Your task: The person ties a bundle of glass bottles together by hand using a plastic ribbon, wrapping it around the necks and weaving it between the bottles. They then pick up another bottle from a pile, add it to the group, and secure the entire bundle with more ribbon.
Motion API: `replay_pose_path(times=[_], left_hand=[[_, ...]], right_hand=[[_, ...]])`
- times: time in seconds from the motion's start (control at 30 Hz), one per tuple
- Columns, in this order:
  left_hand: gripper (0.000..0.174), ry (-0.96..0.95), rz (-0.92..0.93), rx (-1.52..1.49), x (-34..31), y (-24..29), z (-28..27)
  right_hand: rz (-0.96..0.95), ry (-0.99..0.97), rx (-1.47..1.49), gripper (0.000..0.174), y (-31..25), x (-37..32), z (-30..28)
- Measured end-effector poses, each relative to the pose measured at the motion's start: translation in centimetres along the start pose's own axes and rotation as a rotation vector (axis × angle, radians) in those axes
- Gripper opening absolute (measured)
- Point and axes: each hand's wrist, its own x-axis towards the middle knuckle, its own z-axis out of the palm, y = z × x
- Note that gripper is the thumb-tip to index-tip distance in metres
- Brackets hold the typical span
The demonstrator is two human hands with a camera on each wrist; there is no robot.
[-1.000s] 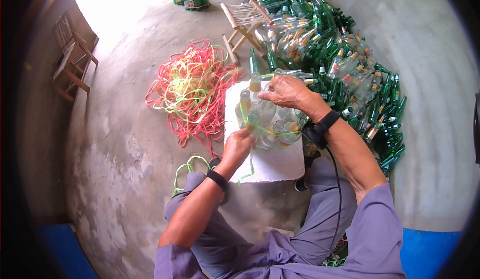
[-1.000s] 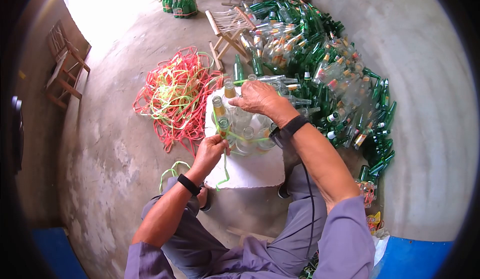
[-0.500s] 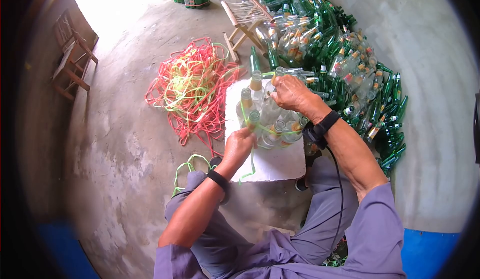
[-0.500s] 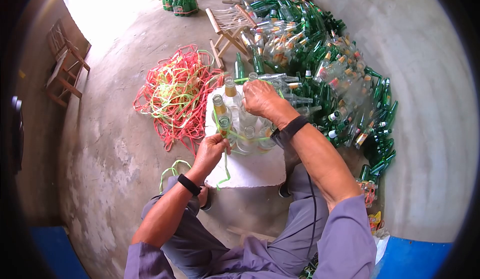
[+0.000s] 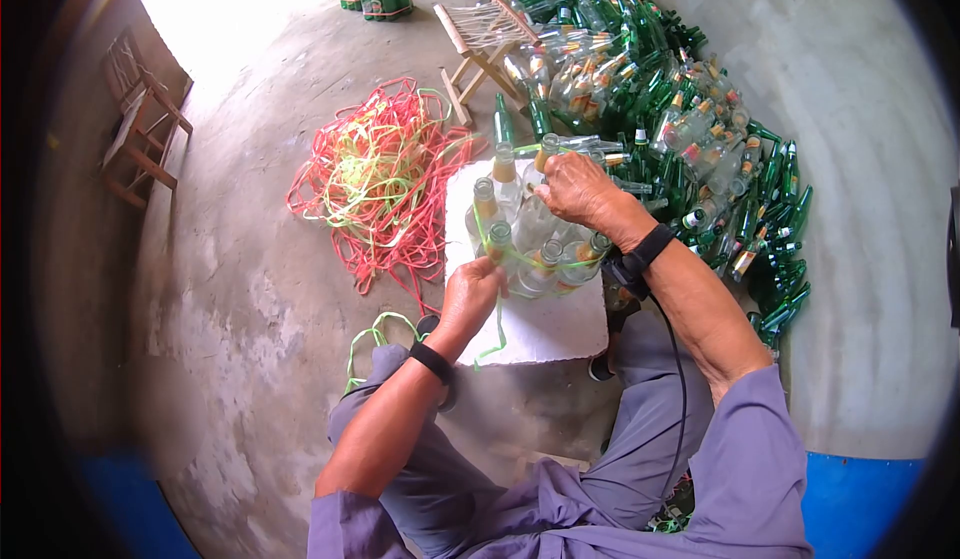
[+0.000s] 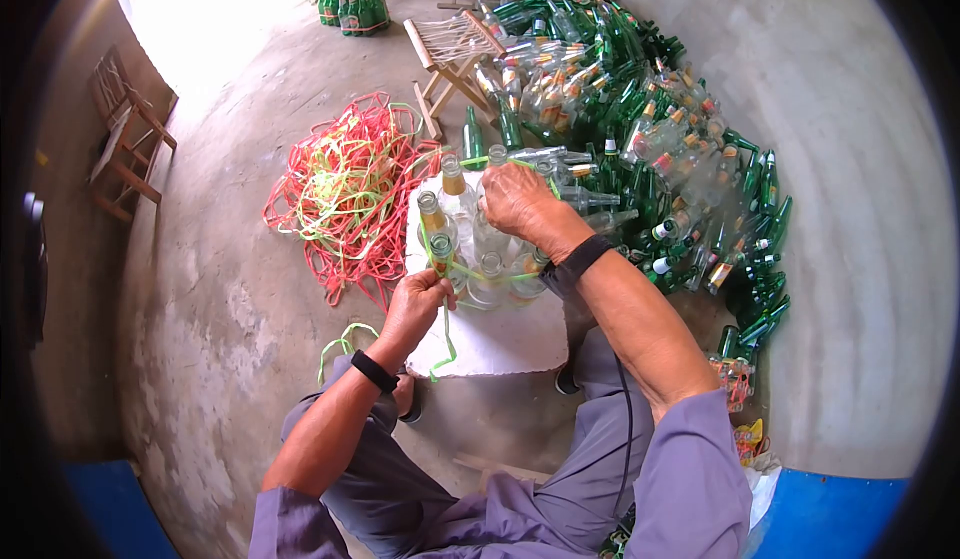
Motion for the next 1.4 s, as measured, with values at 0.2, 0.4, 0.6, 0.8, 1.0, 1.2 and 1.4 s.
replay_pose_path(times=[0.2,0.4,0.6,0.8,1.0,1.2,1.4], left_hand=[[0.024,-0.010,0.002,-0.027,0.1,-0.2,0.1],[0.023,-0.001,0.007,-0.036,0.1,-0.4,0.1],[0.023,-0.009,-0.009,-0.032,0.0,-0.1,0.1],[0.024,-0.006,-0.011,-0.053,-0.2,0.5,0.0],[0.023,-0.020,-0.008,-0.070,-0.1,0.3,0.0],[0.022,-0.022,-0.004,-0.068,-0.3,0.7,-0.1],[0.020,-0.023,-0.011,-0.112,-0.2,0.4,0.2]], right_hand=[[-0.021,0.026,-0.025,0.032,0.3,-0.3,0.3],[-0.062,0.152,0.049,0.044,0.1,-2.5,0.3],[0.040,0.145,0.056,0.052,-1.4,-4.4,-0.8],[0.039,0.225,-0.002,0.044,-1.2,-4.5,0.2],[-0.023,0.196,0.303,0.035,-2.8,-7.1,-0.4],[-0.041,0.075,0.365,0.029,-4.0,-8.7,2.2],[-0.057,0.114,0.393,0.022,-4.3,-9.0,3.0]])
